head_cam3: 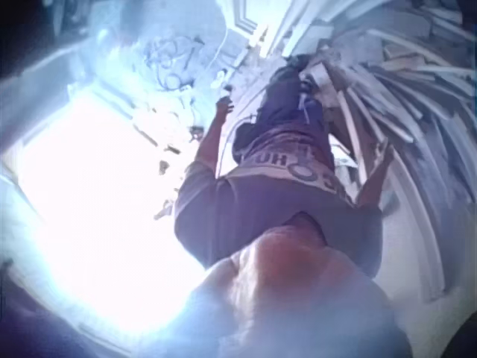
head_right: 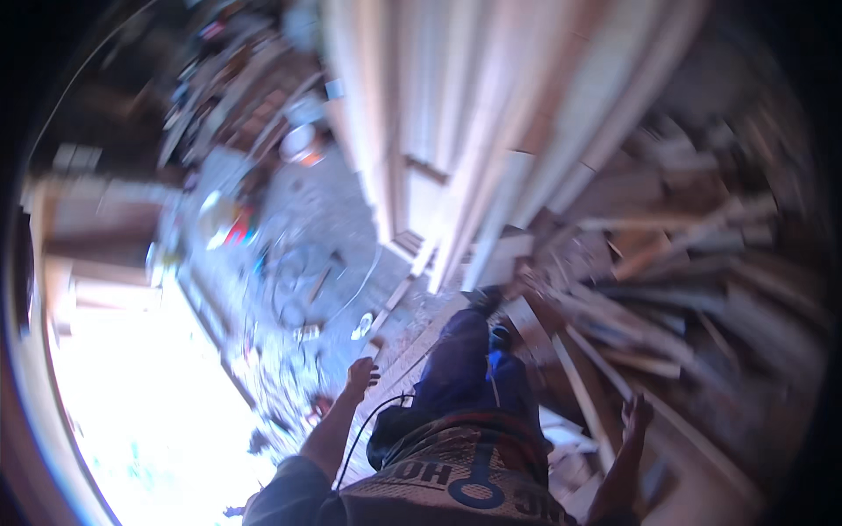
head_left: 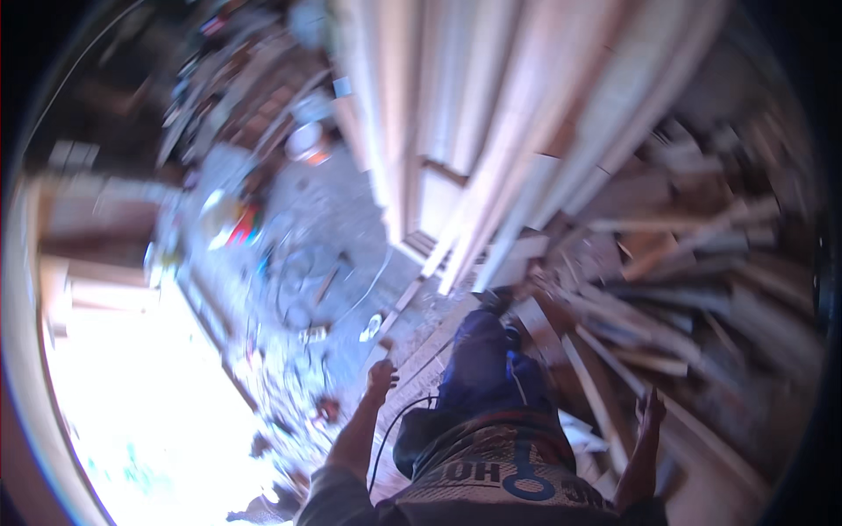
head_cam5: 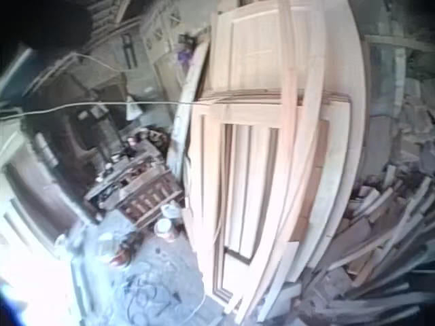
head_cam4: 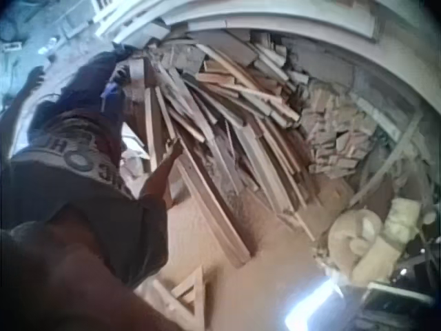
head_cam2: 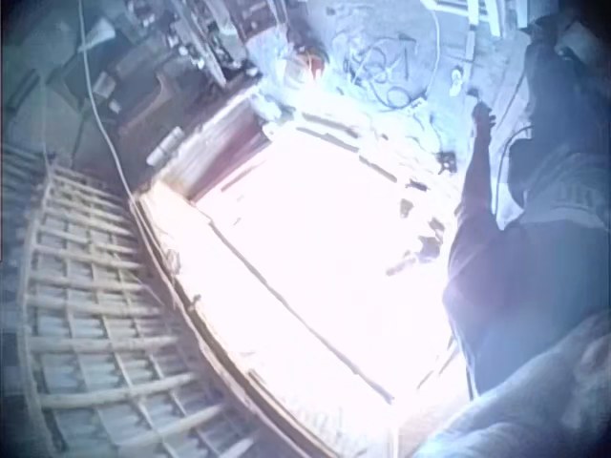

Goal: The person measures a wooden frame with a tape measure and hammers nails into it to secure the pieces. They repeatedly measure different sections and adjust the frame while sitting on the ground in a cluttered workshop.

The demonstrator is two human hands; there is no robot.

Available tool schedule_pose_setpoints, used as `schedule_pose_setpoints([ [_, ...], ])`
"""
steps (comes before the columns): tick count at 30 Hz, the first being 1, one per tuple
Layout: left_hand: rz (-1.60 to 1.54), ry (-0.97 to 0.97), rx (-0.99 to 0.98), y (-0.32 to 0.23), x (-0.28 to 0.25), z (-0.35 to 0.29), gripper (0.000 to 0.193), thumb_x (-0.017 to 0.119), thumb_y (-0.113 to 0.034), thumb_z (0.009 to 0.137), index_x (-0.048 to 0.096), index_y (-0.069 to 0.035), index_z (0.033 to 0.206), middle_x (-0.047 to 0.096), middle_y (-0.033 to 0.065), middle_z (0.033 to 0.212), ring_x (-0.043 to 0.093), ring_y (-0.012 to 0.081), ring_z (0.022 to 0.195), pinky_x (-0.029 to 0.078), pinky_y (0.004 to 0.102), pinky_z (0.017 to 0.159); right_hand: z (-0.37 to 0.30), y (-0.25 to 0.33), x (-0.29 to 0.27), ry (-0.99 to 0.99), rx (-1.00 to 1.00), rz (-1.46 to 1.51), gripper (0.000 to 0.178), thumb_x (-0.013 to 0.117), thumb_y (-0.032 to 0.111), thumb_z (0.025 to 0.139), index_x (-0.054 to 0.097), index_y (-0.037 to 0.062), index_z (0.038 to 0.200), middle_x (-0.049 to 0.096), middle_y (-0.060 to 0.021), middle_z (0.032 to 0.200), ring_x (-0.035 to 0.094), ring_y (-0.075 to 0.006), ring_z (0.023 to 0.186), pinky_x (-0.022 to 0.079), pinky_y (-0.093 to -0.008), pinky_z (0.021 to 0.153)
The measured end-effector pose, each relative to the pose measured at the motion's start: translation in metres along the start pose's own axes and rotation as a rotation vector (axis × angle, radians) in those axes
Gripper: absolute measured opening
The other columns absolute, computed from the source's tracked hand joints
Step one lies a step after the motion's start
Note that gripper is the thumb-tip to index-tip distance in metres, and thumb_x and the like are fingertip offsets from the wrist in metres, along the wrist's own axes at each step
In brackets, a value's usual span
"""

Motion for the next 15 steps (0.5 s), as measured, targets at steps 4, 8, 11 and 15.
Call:
schedule_pose_setpoints([
  [4,-0.099,-0.161,-0.041,0.080,-0.009,-0.053,0.042,0.058,-0.037,0.095,0.063,-0.006,0.123,0.067,0.0082,0.098,0.067,0.0176,0.074,0.053,0.0323,0.061,0.036,0.014,-0.012,-0.025,-0.015,0.210,0.054,0.074,0.040,0.088,0.060,0.0044,0.126,0.064,-0.0104,0.118,0.065,-0.0258,0.096,0.057,-0.0454,0.078],
  [8,-0.341,-0.211,-0.044,0.179,0.019,-0.082,0.041,0.061,-0.038,0.094,0.063,-0.007,0.120,0.068,0.0073,0.094,0.067,0.0184,0.068,0.052,0.0319,0.055,0.037,0.045,0.032,0.039,-0.094,-0.040,0.054,0.073,0.040,0.089,0.059,0.0045,0.127,0.064,-0.0106,0.119,0.065,-0.0256,0.097,0.056,-0.0447,0.079],
  [11,0.539,-0.418,0.365,0.217,0.022,-0.093,0.044,0.070,-0.031,0.087,0.064,-0.009,0.125,0.071,0.0080,0.093,0.069,0.0185,0.074,0.055,0.0328,0.062,0.023,0.057,0.103,0.171,-0.126,-0.207,0.053,0.072,0.040,0.089,0.059,0.0046,0.127,0.064,-0.0107,0.119,0.065,-0.0255,0.098,0.056,-0.0441,0.080],
  [15,0.363,-0.356,0.285,0.298,0.023,-0.101,0.051,0.073,-0.026,0.081,0.064,-0.008,0.128,0.073,0.0147,0.104,0.070,0.0299,0.097,0.056,0.0420,0.082,-0.013,0.071,0.204,0.386,-0.202,-0.430,0.053,0.071,0.039,0.090,0.058,0.0047,0.128,0.064,-0.0109,0.119,0.065,-0.0254,0.099,0.056,-0.0434,0.081],
])
Point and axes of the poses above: each hand's wrist, its own z-axis towards the middle knuckle, its own x-axis out of the palm, y = z × x, the point moved 5 cm from there along z, towards the middle knuckle
